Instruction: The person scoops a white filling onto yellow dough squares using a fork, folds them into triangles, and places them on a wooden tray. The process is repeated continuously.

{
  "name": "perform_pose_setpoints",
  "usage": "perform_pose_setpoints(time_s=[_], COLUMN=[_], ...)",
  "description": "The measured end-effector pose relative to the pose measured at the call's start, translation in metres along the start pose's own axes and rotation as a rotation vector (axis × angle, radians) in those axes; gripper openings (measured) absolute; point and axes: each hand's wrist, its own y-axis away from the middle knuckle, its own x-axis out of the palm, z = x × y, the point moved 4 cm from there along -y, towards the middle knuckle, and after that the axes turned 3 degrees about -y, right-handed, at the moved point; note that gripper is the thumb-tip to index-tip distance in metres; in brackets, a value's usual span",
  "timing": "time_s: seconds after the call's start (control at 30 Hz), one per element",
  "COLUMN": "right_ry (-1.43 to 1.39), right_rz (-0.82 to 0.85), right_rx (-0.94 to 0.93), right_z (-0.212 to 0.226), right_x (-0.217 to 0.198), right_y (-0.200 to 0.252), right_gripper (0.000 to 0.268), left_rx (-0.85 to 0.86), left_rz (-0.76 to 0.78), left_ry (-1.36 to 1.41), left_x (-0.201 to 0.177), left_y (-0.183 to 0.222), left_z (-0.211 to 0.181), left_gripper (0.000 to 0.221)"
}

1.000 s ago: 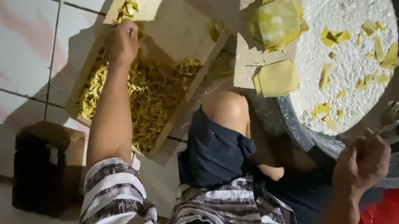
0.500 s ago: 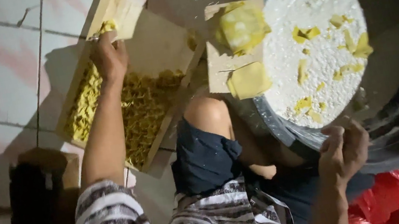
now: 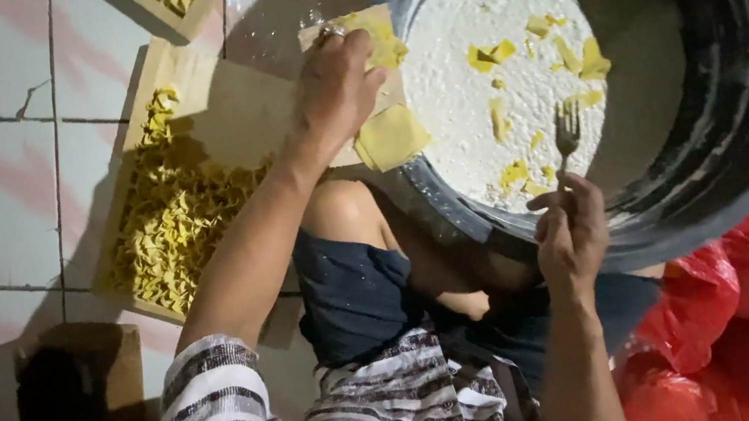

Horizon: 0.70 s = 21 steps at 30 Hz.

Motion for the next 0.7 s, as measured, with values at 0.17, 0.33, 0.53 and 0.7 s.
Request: perform_pose_setpoints(time_s=[0.17, 0.33, 0.53, 0.7], right_ry=[-0.023, -0.072, -0.125, -0.101], right_rz=[0.036, 0.043, 0.055, 0.057], right_rx=[-0.015, -0.009, -0.024, -0.028], right_z=[0.006, 0.012, 0.013, 0.012], right_x=[0.0, -0.002, -0.002, -0.002], right_y=[-0.002, -0.002, -0.001, -0.002], right_gripper=[0.019, 0.022, 0.027, 0.025], left_rx=[0.098, 0.054, 0.086, -0.414], left_rz=[-0.061, 0.009, -0.032, -0.216], left_ry=[-0.078, -0.364, -0.192, 0.71], left_x=[0.013, 0.01, -0.009, -0.047], left_y=[-0.005, -0.003, -0.005, 0.005], left_z=[-0.001, -0.012, -0.008, 0.019], left_gripper=[0.025, 0.022, 0.016, 0.008])
